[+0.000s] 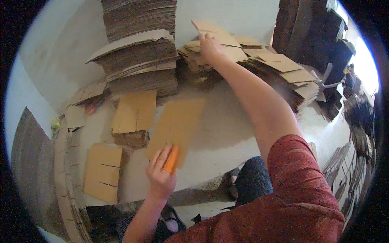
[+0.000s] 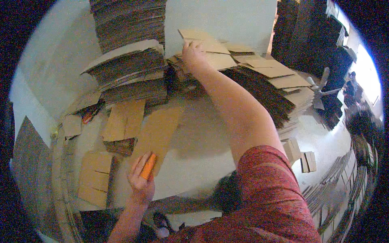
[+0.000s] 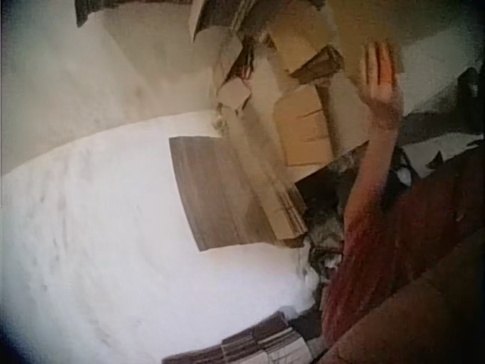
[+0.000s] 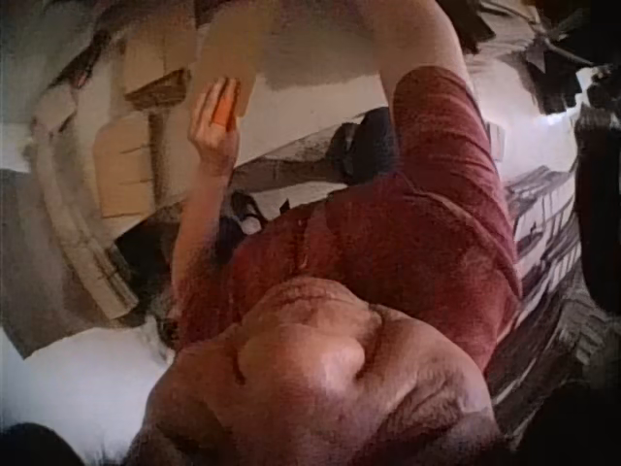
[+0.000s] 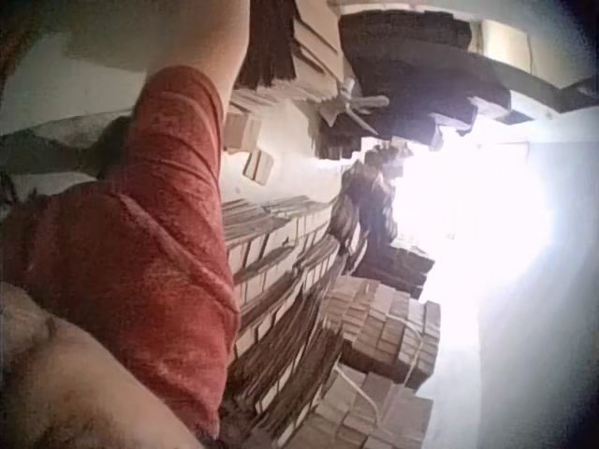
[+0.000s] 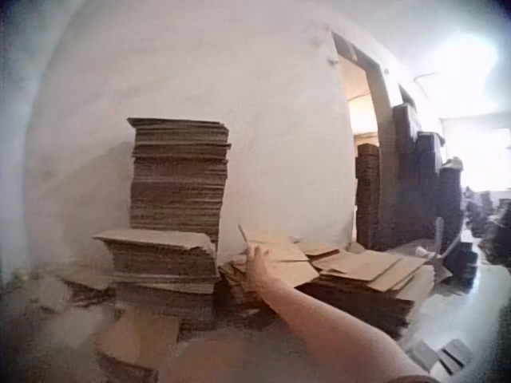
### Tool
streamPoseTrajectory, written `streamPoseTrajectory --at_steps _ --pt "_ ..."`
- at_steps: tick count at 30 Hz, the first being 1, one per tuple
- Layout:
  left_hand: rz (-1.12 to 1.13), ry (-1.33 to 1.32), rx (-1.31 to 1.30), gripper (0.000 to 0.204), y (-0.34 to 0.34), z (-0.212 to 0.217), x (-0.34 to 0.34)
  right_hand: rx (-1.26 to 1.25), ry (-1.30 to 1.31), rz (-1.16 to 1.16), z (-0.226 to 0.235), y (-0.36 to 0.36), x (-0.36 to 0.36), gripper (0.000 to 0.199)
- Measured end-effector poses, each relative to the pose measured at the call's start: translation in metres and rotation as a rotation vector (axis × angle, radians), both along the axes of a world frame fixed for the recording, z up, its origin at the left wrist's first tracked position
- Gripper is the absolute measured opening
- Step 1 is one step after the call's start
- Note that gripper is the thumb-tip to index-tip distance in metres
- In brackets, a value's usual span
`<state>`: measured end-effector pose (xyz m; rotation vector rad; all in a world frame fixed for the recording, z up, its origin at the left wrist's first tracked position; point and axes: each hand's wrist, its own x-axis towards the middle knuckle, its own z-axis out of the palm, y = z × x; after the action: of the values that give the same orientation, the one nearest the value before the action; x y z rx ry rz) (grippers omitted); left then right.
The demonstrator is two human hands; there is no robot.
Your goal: The person sits on the floor and repeatedly cuts rectangular cardboard pieces into smaller sections using orange-handled scissors. The person stacks the cut pieces on the table and continues the process with new pieces from a nearby pile.
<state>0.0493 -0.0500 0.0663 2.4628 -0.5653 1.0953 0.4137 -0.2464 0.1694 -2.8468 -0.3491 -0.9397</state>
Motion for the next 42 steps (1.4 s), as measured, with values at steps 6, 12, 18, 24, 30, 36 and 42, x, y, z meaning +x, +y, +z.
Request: streamPoseTrajectory --at_steps 6,12,18,24,30,36,42 --pt "-0.018 0.142 -0.107 0.03 0.006 -0.008 0.009 0.114 0.009 0.246 -0.046 -0.002 0.008 0.035" --pt "-0.02 0.02 -0.113 0.036 0.011 -0.006 0.007 0.981 0.096 0.448 -0.063 -0.014 -0.18 0.035" --pt "-0.259 0.139 -0.058 0.036 -0.017 -0.037 -0.012 2.013 1.027 0.5 -0.095 -0.017 -0.319 0.024" --pt "-0.157 0.265 0.098 0.049 0.019 -0.045 -0.006 1.218 0.445 0.313 -0.111 -0.044 -0.34 0.013" --pt "0.642 0.503 0.128 0.073 0.101 -0.03 -0.01 0.632 0.372 0.38 -0.155 -0.066 -0.347 0.01" --pt "0.99 0.867 0.179 0.059 0.173 -0.053 -0.07 0.661 0.436 0.284 -0.148 -0.06 -0.356 0.017" --pt "0.802 0.82 0.289 0.04 0.209 -0.057 -0.088 0.819 0.48 0.531 -0.122 -0.021 -0.384 0.011"
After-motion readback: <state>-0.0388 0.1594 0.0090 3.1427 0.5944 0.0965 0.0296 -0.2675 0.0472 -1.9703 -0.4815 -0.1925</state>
